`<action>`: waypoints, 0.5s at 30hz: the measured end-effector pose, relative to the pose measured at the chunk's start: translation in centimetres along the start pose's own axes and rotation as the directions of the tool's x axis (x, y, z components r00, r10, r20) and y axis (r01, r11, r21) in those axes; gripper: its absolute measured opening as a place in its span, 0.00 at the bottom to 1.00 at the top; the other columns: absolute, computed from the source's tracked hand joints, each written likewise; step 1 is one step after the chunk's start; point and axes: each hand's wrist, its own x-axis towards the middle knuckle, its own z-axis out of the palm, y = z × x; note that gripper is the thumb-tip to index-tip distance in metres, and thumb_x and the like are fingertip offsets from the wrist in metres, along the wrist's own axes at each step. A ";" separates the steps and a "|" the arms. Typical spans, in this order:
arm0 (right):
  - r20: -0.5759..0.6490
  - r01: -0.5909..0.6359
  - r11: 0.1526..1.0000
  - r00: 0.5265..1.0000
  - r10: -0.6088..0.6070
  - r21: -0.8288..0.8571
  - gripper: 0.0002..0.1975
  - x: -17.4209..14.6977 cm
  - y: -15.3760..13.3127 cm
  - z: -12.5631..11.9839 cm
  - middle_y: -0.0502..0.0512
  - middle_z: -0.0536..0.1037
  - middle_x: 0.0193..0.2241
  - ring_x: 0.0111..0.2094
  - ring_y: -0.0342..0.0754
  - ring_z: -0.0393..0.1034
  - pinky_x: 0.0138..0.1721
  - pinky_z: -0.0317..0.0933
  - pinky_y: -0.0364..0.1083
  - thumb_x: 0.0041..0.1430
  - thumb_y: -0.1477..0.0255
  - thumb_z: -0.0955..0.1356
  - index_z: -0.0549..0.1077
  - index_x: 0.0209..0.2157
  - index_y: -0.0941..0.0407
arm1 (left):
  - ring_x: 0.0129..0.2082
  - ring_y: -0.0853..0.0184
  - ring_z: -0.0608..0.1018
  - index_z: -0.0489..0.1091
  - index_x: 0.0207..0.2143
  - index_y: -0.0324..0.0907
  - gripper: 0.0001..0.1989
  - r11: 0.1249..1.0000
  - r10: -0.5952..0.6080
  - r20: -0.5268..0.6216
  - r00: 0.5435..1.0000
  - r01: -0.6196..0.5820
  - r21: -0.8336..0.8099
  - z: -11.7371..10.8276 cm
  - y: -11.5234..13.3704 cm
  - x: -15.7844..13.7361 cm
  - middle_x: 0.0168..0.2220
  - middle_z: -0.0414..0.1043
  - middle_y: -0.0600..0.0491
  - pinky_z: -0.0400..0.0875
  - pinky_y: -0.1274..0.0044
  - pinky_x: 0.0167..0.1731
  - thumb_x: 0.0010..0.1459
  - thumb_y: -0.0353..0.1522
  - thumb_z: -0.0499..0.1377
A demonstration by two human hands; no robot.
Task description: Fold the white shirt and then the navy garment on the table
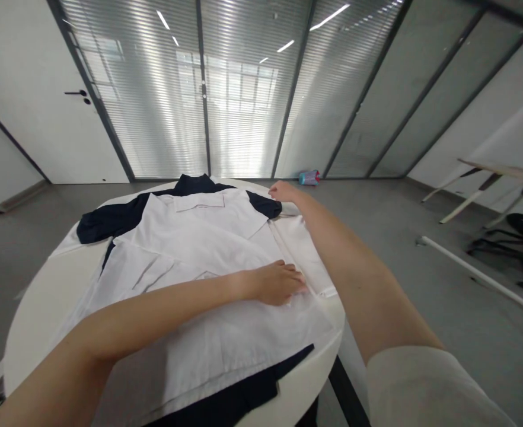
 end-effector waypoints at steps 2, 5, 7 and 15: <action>-0.006 0.010 1.000 1.000 -0.010 -0.004 0.15 -0.1 0.4 -0.3 0.61 0.82 0.43 0.41 0.46 0.76 0.43 0.64 0.39 0.65 0.76 0.64 0.79 0.47 0.62 | 0.53 0.62 0.73 0.71 0.51 0.43 0.15 0.999 0.024 -0.011 1.000 -0.024 -0.025 0.3 0.1 0.4 0.54 0.74 0.52 0.65 0.72 0.46 0.61 0.29 0.60; -0.006 0.023 1.000 1.000 -0.023 -0.020 0.14 -0.2 0.5 -0.5 0.61 0.82 0.43 0.43 0.48 0.76 0.43 0.64 0.39 0.65 0.75 0.64 0.80 0.45 0.61 | 0.52 0.64 0.74 0.72 0.49 0.43 0.13 0.995 0.082 -0.028 0.996 -0.084 -0.058 0.8 0.6 1.5 0.53 0.75 0.53 0.64 0.72 0.46 0.62 0.28 0.58; -0.007 0.034 0.999 0.999 -0.034 -0.035 0.13 -0.2 0.2 -0.5 0.61 0.82 0.44 0.45 0.49 0.75 0.45 0.64 0.40 0.65 0.75 0.65 0.80 0.44 0.61 | 0.49 0.63 0.75 0.72 0.48 0.42 0.11 0.994 0.097 -0.050 0.994 -0.100 -0.050 1.1 1.1 2.2 0.49 0.76 0.51 0.63 0.70 0.45 0.63 0.30 0.58; -0.069 -0.012 0.997 0.998 0.006 -0.079 0.15 -0.1 -1.9 -0.3 0.64 0.79 0.50 0.50 0.54 0.74 0.51 0.64 0.46 0.64 0.73 0.64 0.78 0.48 0.59 | 0.43 0.63 0.76 0.74 0.35 0.43 0.04 0.993 0.110 -0.113 0.987 -0.113 -0.018 0.7 2.0 3.2 0.40 0.75 0.53 0.62 0.68 0.46 0.61 0.34 0.63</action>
